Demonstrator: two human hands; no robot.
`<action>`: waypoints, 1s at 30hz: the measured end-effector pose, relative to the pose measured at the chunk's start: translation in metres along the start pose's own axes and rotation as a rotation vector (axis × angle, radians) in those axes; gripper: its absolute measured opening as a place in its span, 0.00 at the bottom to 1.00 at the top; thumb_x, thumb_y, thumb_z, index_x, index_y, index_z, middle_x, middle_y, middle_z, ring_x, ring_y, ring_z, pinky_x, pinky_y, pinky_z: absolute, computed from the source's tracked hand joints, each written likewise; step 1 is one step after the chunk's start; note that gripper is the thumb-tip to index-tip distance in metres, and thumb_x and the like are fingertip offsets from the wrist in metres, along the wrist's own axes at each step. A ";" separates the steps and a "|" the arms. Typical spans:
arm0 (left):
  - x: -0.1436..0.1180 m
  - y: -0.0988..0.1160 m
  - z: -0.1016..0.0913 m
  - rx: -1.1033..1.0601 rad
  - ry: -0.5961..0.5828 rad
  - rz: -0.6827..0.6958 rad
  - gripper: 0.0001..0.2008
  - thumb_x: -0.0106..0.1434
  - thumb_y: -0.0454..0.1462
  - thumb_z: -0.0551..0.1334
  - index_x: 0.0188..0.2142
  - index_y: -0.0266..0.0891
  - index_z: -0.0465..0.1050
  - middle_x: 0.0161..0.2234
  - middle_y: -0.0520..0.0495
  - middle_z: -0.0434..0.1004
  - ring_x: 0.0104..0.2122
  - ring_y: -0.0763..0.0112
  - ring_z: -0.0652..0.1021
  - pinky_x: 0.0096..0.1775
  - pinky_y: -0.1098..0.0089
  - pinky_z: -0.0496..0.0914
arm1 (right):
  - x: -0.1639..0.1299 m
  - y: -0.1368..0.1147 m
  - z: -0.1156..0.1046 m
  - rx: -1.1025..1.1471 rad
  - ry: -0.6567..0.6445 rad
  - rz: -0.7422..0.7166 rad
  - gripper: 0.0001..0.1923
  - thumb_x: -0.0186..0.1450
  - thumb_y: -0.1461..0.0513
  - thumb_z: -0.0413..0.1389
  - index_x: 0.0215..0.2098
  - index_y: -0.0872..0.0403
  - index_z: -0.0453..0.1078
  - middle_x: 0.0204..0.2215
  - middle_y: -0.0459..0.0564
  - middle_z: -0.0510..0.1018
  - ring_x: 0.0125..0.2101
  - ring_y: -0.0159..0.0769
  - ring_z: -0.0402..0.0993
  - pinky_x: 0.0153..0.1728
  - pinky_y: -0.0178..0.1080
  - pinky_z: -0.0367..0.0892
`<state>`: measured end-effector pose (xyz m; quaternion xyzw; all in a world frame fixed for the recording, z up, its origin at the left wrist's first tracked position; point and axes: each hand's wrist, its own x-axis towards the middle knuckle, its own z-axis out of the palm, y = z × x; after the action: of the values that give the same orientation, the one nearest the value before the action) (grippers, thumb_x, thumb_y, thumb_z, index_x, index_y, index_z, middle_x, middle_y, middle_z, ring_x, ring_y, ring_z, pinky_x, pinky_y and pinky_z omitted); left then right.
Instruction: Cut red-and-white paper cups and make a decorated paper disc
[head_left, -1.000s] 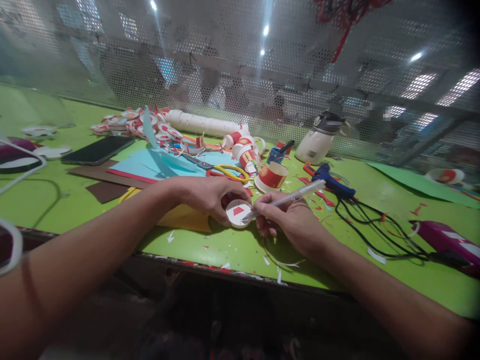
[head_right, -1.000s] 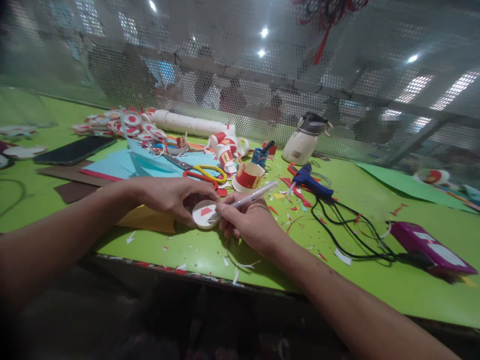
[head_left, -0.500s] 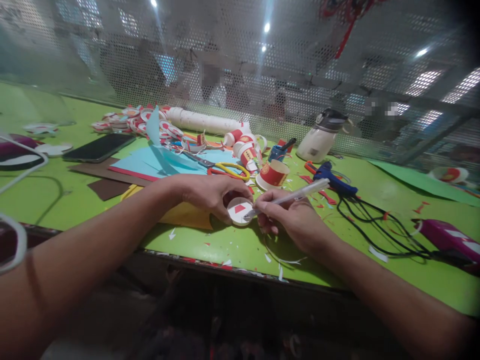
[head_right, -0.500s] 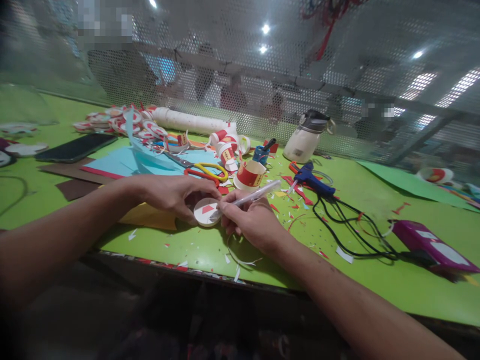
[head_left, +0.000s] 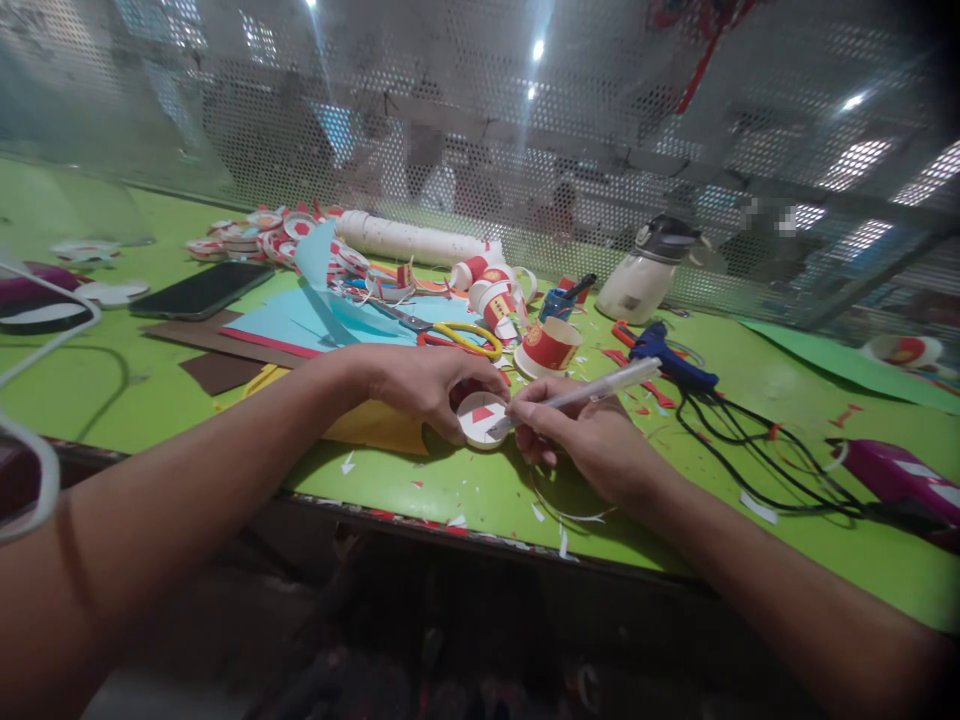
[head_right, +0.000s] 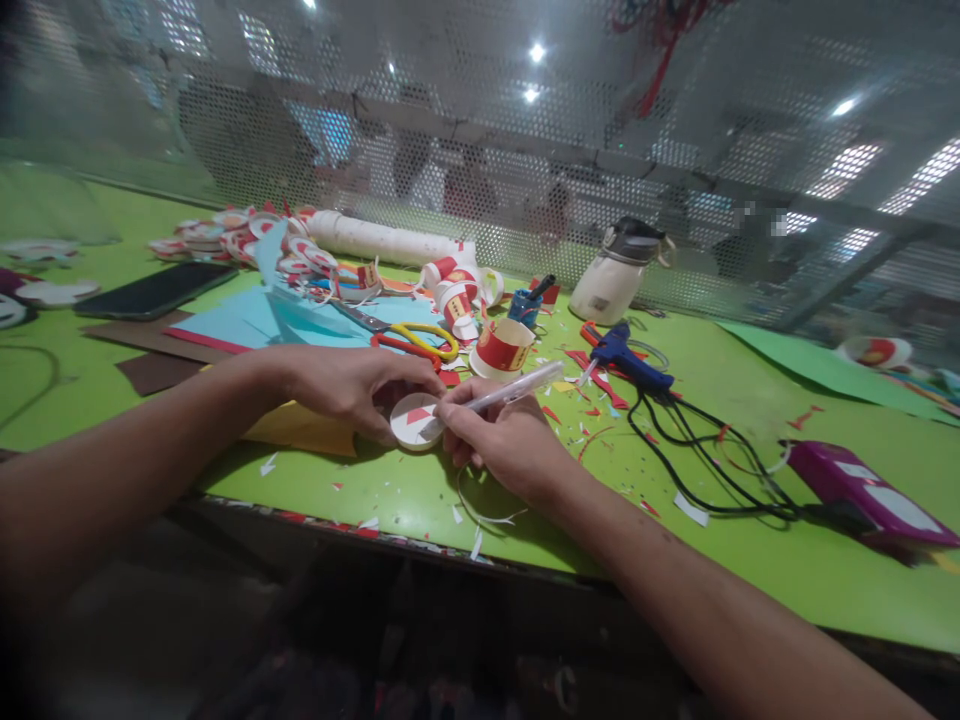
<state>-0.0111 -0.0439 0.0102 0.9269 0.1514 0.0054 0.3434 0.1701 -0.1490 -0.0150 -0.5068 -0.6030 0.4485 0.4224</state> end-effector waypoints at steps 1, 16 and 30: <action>0.000 0.000 0.000 -0.002 -0.002 0.001 0.25 0.48 0.33 0.65 0.48 0.35 0.66 0.41 0.47 0.71 0.38 0.69 0.71 0.38 0.73 0.65 | 0.000 0.000 0.000 -0.001 0.002 0.002 0.08 0.60 0.58 0.56 0.28 0.54 0.67 0.17 0.42 0.71 0.16 0.25 0.61 0.17 0.31 0.56; 0.000 0.001 -0.001 -0.001 -0.007 0.005 0.25 0.49 0.34 0.64 0.48 0.36 0.66 0.41 0.47 0.71 0.39 0.68 0.71 0.39 0.72 0.66 | 0.000 -0.002 0.001 0.002 -0.002 -0.013 0.08 0.61 0.59 0.56 0.27 0.55 0.67 0.17 0.42 0.71 0.15 0.24 0.61 0.17 0.31 0.57; 0.001 0.002 0.000 -0.008 -0.005 0.018 0.23 0.49 0.36 0.65 0.46 0.36 0.67 0.40 0.48 0.71 0.37 0.69 0.71 0.36 0.72 0.66 | -0.001 -0.002 0.000 -0.004 0.008 0.001 0.08 0.60 0.58 0.57 0.27 0.55 0.67 0.17 0.43 0.71 0.16 0.25 0.62 0.18 0.32 0.57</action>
<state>-0.0102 -0.0446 0.0114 0.9269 0.1421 0.0070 0.3472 0.1693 -0.1497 -0.0133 -0.5096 -0.6020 0.4456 0.4235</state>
